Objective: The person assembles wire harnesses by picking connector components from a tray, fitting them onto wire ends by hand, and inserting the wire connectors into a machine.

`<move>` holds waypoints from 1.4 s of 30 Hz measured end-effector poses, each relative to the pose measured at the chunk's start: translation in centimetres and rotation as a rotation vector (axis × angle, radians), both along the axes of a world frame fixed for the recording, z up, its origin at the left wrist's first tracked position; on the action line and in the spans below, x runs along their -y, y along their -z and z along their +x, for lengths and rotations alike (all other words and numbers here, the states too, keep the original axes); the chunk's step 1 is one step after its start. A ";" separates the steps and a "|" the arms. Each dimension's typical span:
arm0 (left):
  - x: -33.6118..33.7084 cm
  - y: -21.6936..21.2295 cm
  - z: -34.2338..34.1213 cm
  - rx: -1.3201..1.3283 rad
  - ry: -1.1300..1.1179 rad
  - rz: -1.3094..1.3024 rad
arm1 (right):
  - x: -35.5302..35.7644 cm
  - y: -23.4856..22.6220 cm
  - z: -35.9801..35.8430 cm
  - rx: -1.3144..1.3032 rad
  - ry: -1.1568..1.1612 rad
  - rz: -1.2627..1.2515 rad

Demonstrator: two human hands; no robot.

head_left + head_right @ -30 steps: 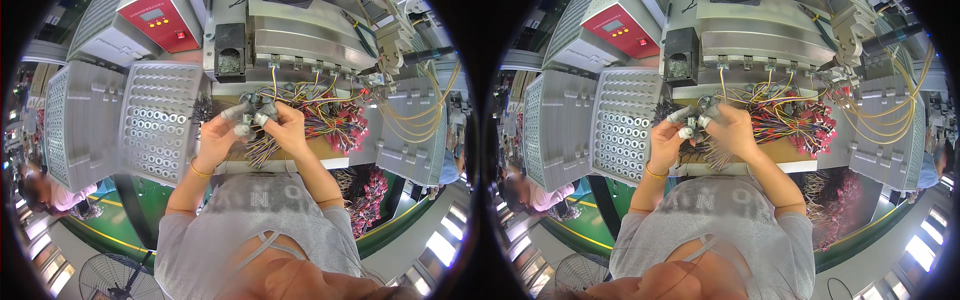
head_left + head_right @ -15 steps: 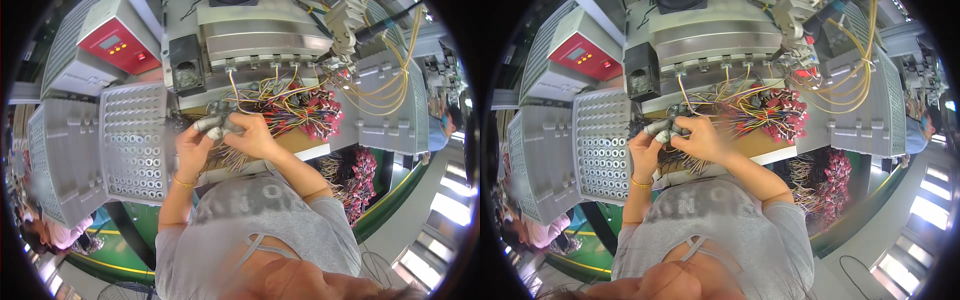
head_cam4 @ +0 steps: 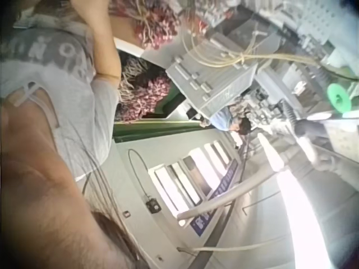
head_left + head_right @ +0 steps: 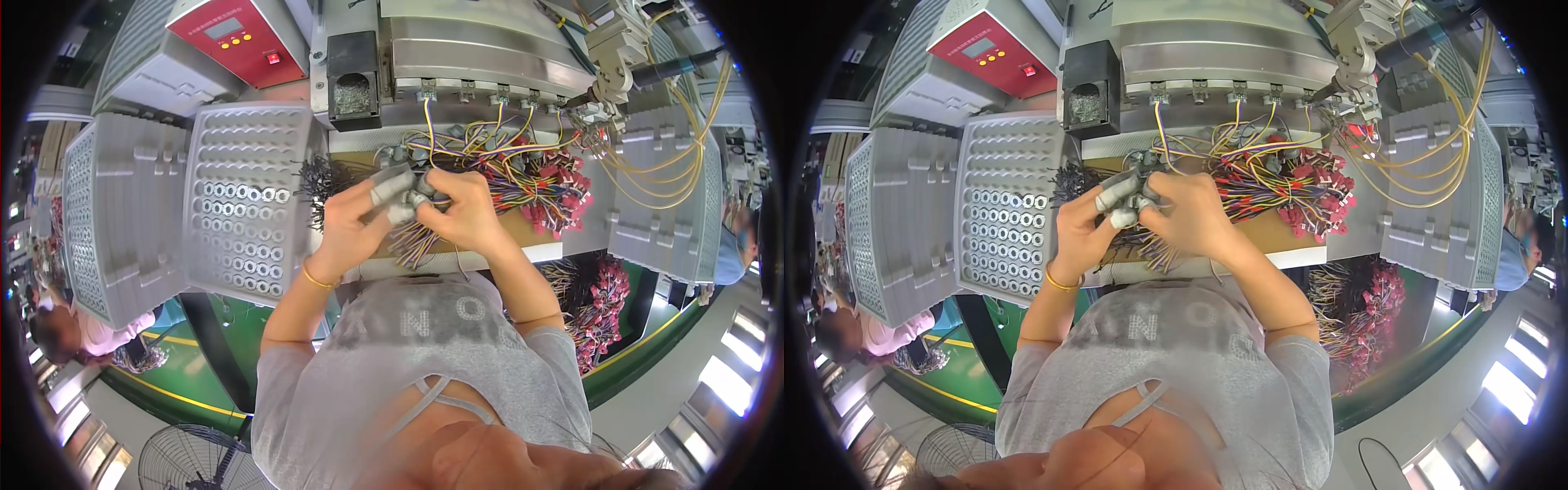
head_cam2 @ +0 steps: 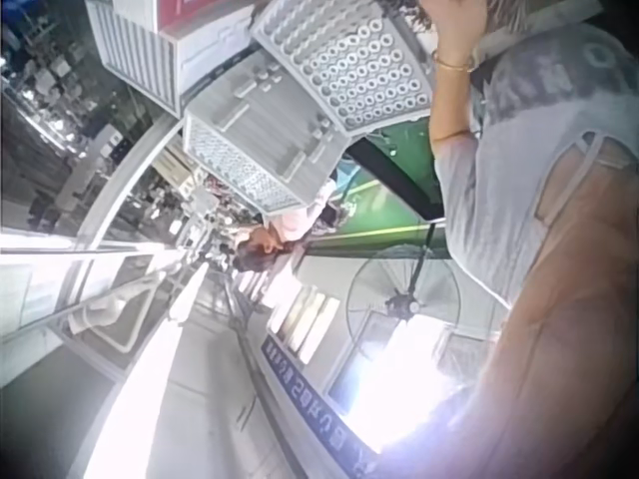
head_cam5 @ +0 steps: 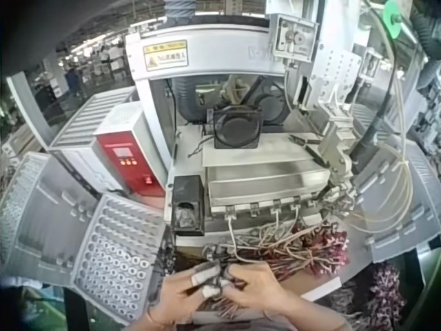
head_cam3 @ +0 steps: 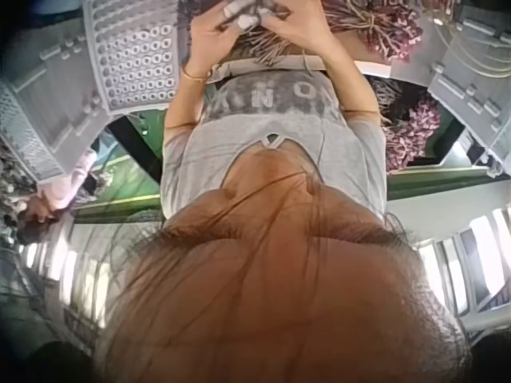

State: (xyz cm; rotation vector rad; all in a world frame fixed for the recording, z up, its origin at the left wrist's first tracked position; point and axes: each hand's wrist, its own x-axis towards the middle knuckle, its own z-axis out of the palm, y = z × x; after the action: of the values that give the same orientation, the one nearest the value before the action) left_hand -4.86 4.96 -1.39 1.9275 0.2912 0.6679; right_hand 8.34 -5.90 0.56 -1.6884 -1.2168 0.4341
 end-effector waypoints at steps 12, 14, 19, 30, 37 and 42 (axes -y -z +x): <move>0.4 0.7 1.2 0.100 0.121 -1.074 | -1.2 -0.1 -0.2 -1.006 -0.018 -0.089; 1.1 1.2 2.0 0.074 0.097 -0.967 | -1.0 1.4 0.8 -0.727 0.109 -0.086; 1.6 2.2 1.5 -0.349 0.031 -0.017 | -1.0 3.5 4.1 -0.690 0.568 0.239; 1.8 -0.3 2.0 0.051 0.095 0.119 | -2.0 4.4 5.5 -0.746 0.614 0.337; 0.3 2.7 0.1 0.116 0.028 0.263 | -4.2 3.0 4.1 -0.880 0.771 0.376; -0.9 0.7 0.7 0.237 -0.180 0.520 | -2.3 2.6 6.2 -0.361 0.552 -0.054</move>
State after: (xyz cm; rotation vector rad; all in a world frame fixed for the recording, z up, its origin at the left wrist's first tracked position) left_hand -4.11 5.84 -2.05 2.2974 0.1496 1.1704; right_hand 14.51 -3.62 -2.00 -1.8081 -0.4535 0.4055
